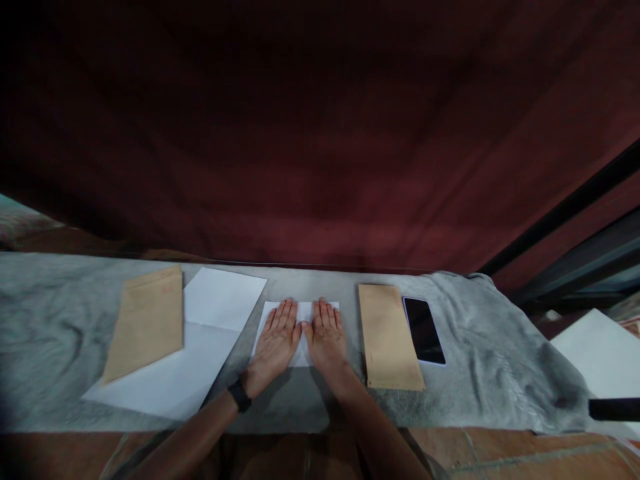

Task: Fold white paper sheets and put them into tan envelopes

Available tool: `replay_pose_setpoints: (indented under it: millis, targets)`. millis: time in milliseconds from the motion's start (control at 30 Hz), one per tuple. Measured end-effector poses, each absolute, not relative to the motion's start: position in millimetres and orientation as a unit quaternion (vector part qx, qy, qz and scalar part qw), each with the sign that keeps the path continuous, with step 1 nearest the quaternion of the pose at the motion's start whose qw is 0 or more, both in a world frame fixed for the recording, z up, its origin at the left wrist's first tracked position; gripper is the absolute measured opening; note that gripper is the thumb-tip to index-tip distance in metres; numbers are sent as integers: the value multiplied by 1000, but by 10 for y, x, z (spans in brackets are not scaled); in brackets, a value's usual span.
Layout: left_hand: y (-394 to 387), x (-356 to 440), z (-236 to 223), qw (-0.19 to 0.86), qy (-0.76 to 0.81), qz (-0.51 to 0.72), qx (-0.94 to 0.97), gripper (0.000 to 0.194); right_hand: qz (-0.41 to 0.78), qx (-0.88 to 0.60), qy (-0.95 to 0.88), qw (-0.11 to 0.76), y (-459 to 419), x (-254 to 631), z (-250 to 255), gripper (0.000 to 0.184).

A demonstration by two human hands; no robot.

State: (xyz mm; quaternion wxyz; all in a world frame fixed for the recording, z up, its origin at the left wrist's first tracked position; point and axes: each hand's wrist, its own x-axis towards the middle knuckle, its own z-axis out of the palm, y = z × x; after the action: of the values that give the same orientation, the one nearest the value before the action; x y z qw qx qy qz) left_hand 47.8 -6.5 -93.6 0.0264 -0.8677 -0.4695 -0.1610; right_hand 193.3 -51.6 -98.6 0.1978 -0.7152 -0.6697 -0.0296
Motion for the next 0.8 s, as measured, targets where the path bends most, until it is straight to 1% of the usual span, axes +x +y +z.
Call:
replay_pose_setpoints:
  millis: [200, 367, 533, 667, 800]
  targets:
    - [-49, 289, -969, 45, -493, -163, -854, 58, -91, -726, -649, 209, -633, 2077, -1050, 60]
    - [-74, 163, -992, 34, -504, -159, -848, 60, -113, -729, -645, 199, -760, 2161, -1072, 61]
    - [-93, 28, -999, 28, -490, -195, -849, 63, -108, -739, -637, 191, -868, 2220, -1059, 64]
    - [-180, -15, -915, 32, -483, -206, -850, 63, -101, -745, -629, 198, -962, 2232, -987, 65]
    - [-408, 86, -812, 21, -436, -205, -876, 62, -57, -688, -692, 211, -1055, 2063, -889, 62]
